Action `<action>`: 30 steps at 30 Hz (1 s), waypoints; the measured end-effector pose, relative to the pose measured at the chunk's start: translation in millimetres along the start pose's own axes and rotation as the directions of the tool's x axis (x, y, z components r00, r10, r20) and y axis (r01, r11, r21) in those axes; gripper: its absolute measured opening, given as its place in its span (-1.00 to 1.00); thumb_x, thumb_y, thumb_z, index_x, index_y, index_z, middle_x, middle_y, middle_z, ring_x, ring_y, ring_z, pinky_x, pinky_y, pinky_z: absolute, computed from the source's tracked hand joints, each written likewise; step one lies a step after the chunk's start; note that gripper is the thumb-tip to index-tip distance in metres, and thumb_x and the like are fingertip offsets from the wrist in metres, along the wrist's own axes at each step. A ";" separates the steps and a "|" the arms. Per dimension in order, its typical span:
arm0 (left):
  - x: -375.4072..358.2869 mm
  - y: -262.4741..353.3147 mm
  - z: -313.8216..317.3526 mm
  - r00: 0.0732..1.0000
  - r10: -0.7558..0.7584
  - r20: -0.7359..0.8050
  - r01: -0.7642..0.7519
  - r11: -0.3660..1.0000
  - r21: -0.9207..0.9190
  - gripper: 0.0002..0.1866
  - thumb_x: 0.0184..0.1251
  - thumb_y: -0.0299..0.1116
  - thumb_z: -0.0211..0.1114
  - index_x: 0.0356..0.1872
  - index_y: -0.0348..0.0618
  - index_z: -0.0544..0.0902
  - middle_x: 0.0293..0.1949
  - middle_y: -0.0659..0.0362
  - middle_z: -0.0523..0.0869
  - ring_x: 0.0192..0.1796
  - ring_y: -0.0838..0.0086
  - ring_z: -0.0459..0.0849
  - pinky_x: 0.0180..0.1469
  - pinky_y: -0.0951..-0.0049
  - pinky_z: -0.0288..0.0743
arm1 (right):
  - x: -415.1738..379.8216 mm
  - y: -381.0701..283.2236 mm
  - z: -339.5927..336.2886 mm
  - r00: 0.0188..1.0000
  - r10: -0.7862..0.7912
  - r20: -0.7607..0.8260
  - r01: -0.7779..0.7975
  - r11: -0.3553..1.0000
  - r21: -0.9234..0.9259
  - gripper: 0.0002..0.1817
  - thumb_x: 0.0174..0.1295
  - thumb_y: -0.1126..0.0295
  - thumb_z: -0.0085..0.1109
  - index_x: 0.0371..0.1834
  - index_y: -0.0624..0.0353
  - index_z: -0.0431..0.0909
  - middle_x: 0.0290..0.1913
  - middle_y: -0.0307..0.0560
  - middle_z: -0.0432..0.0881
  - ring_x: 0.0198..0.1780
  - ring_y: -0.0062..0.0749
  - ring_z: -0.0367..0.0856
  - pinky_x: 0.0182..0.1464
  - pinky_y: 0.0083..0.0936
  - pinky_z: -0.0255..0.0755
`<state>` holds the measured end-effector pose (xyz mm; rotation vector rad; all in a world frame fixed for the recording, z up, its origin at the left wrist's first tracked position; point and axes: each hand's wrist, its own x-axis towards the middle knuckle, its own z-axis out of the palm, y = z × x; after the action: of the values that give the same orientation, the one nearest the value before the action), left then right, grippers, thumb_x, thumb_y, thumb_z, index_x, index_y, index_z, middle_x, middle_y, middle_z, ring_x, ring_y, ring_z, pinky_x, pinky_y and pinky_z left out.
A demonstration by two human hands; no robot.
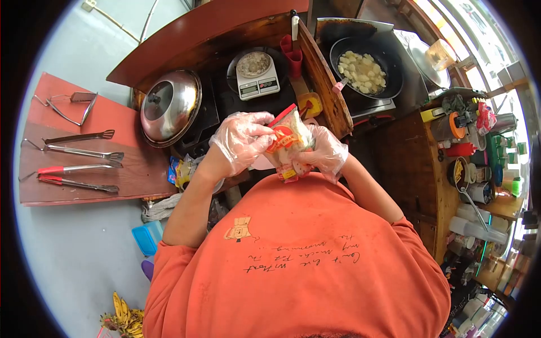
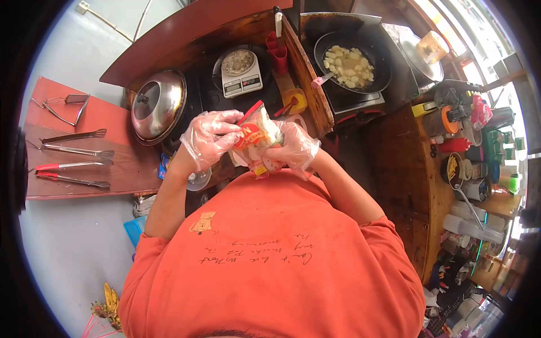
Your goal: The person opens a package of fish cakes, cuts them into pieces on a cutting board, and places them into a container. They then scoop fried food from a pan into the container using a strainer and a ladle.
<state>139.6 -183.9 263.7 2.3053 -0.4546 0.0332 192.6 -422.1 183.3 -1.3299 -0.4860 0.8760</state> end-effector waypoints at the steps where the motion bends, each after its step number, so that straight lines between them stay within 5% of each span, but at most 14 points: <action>1: 0.2 -1.2 2.3 0.999 -0.042 -0.005 0.042 0.998 -0.041 -0.80 0.12 -0.34 0.34 -0.29 -0.19 0.81 0.05 -0.14 0.71 -0.03 0.04 0.69 0.13 0.22 0.51 | -0.4 4.1 -3.6 1.000 -0.028 -0.014 0.027 0.999 -0.034 -0.63 0.13 0.48 0.35 0.03 0.30 0.57 -0.15 -0.15 0.72 -0.19 -0.55 0.65 -0.10 -0.50 0.58; 6: 8.5 4.2 12.7 0.988 -0.150 -0.025 0.149 0.988 -0.039 -0.81 0.07 -0.43 0.42 -0.27 -0.24 0.81 -0.17 -0.04 0.81 -0.19 0.24 0.77 -0.07 0.35 0.60 | -10.9 2.4 -7.7 0.997 -0.071 -0.032 0.073 0.995 0.068 -0.58 0.13 0.46 0.38 0.07 0.32 0.57 -0.10 -0.12 0.72 -0.11 -0.51 0.67 -0.01 -0.47 0.58; 10: 14.0 -4.7 13.1 0.999 -0.046 -0.003 0.046 0.995 -0.090 -0.81 0.02 -0.44 0.44 -0.30 -0.23 0.81 -0.23 -0.02 0.81 -0.24 0.19 0.78 -0.13 0.31 0.63 | -18.5 -4.7 -8.1 0.999 -0.038 -0.031 0.041 0.993 0.113 -0.54 0.12 0.43 0.44 0.09 0.30 0.57 -0.06 -0.12 0.72 -0.03 -0.45 0.67 0.07 -0.43 0.56; 12: 18.8 -18.4 14.0 0.855 0.516 0.053 -0.517 0.842 0.150 -0.80 0.02 -0.41 0.44 -0.27 -0.14 0.81 -0.21 0.02 0.80 -0.15 0.17 0.74 -0.01 0.26 0.59 | -22.1 -5.5 -8.7 0.999 -0.040 -0.028 0.043 0.989 0.139 -0.53 0.12 0.43 0.46 0.10 0.30 0.57 -0.05 -0.12 0.71 -0.01 -0.44 0.67 0.09 -0.41 0.55; 16: 14.2 -7.6 30.0 0.947 0.311 -0.075 -0.316 0.947 -0.064 -0.81 0.06 -0.34 0.46 -0.26 -0.07 0.82 -0.11 0.05 0.79 0.03 0.18 0.69 0.18 0.08 0.48 | -28.6 -2.7 -12.0 1.000 0.016 -0.007 -0.014 0.973 0.228 -0.50 0.13 0.43 0.45 0.14 0.27 0.54 0.00 -0.11 0.70 0.04 -0.42 0.65 0.11 -0.40 0.54; 18: 11.2 -4.9 32.9 0.935 0.355 0.014 -0.352 0.920 0.171 -0.78 0.03 -0.42 0.44 -0.23 -0.09 0.78 -0.04 0.09 0.78 0.10 0.10 0.67 0.22 0.01 0.39 | -32.8 -4.2 -9.6 0.998 0.053 -0.013 -0.049 0.966 0.254 -0.49 0.13 0.43 0.45 0.16 0.26 0.53 0.01 -0.11 0.69 0.05 -0.42 0.65 0.11 -0.40 0.54; 19: 10.4 -1.4 31.8 0.950 0.310 0.045 -0.312 0.923 0.227 -0.75 0.06 -0.38 0.44 -0.18 -0.03 0.78 -0.04 0.12 0.78 0.17 0.09 0.64 0.25 -0.20 0.28 | -35.5 -10.7 -6.7 0.995 0.097 -0.020 -0.087 0.953 0.290 -0.47 0.12 0.43 0.45 0.18 0.25 0.52 0.01 -0.11 0.69 0.05 -0.42 0.65 0.11 -0.40 0.54; 22: 10.8 6.2 26.7 0.946 0.312 0.091 -0.324 0.881 0.345 -0.74 0.07 -0.31 0.44 -0.16 0.02 0.79 -0.03 0.14 0.78 0.23 0.11 0.60 0.23 -0.35 0.22 | -39.7 -11.5 -10.0 0.991 0.131 -0.019 -0.119 0.942 0.313 -0.43 0.11 0.44 0.45 0.22 0.23 0.49 0.03 -0.11 0.68 0.07 -0.41 0.64 0.12 -0.39 0.54; 30: 19.7 44.1 15.3 0.978 0.160 0.133 -0.204 0.867 0.455 -0.72 -0.03 -0.13 0.52 -0.24 0.13 0.84 0.02 0.08 0.76 0.35 0.06 0.51 0.26 -0.51 0.13 | -42.2 -8.3 -11.0 0.997 0.072 0.019 -0.074 0.941 0.330 -0.32 0.07 0.47 0.47 0.31 0.22 0.41 0.09 -0.11 0.65 0.10 -0.40 0.64 0.15 -0.35 0.54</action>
<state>141.6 -228.9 286.7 2.7362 -0.7837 0.1458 177.7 -461.8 196.0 -1.0410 -0.2796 0.9763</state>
